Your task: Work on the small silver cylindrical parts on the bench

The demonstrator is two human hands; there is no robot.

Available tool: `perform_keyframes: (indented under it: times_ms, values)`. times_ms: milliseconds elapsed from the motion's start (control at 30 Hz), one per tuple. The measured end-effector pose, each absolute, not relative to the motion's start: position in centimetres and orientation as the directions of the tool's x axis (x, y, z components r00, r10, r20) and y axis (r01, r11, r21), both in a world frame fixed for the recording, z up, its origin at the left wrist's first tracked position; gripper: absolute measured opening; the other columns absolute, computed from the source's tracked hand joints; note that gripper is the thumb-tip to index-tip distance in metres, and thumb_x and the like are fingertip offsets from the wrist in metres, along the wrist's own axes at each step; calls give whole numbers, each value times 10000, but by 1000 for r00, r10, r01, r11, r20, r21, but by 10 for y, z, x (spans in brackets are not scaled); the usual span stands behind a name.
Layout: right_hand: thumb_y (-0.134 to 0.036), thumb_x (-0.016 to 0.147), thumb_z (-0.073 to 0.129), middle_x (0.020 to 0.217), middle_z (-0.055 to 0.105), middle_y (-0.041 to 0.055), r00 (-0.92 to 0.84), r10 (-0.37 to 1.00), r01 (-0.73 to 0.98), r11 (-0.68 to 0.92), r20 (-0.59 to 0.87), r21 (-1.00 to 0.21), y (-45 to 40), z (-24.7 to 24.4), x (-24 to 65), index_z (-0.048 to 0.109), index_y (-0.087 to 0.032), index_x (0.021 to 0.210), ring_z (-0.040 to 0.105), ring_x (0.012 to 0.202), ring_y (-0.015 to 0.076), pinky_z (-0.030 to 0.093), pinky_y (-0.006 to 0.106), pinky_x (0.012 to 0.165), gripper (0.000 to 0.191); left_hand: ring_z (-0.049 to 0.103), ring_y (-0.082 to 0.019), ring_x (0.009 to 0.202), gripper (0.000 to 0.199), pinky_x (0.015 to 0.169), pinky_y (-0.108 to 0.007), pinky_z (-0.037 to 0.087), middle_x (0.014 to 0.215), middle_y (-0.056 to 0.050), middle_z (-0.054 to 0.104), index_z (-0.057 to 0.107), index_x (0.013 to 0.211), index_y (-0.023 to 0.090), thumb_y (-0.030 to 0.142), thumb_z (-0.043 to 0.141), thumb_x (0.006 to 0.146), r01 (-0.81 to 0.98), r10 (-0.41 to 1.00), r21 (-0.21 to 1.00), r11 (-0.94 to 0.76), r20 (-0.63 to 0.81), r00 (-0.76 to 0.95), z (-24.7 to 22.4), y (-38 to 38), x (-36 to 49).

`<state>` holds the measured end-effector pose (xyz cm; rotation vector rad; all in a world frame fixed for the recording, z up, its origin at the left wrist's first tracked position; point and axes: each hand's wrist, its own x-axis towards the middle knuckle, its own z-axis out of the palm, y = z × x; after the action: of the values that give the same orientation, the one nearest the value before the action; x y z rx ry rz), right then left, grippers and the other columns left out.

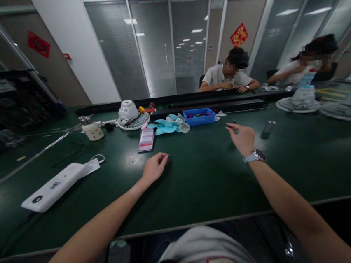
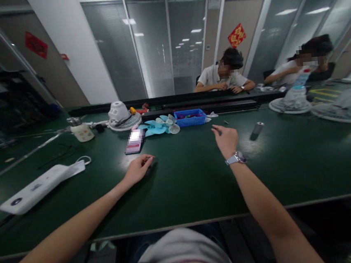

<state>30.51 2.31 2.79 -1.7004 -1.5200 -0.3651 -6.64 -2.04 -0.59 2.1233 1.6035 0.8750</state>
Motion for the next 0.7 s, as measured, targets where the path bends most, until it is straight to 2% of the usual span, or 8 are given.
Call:
perform_keyframes:
  times_ms: [100,200,400,700]
  values:
    - [-336,875,581,969,741,101,307,747,923,-83,590,-376,26,27,327,749,-220,1052,673,885,276,474,360,767,270,623,-193,722,386,641,-281,436,816,-39,696,687,1070,201,443,432,912,732,943,602,-319,278,182,-6,-20,-66]
    - [-327,864,585,938,741,101,314,793,924,-128,523,-360,27,24,332,762,-221,997,669,860,279,473,362,730,245,631,-196,723,385,638,-282,441,818,-40,705,690,1064,201,447,437,911,733,940,597,-327,287,185,-7,-20,-67]
    - [-307,872,551,949,727,146,371,746,910,-175,553,-375,27,25,333,755,-198,1027,654,836,286,467,386,739,279,636,-194,728,379,642,-287,448,842,-39,710,690,1066,212,446,432,916,737,942,594,-322,280,186,-8,-19,-68]
    - [-334,866,534,909,729,147,410,696,902,-212,590,-376,25,26,340,758,-213,1039,638,779,263,457,364,706,308,639,-201,755,383,667,-293,456,870,-52,714,692,1066,203,444,436,915,745,943,586,-318,279,182,-7,-19,-66]
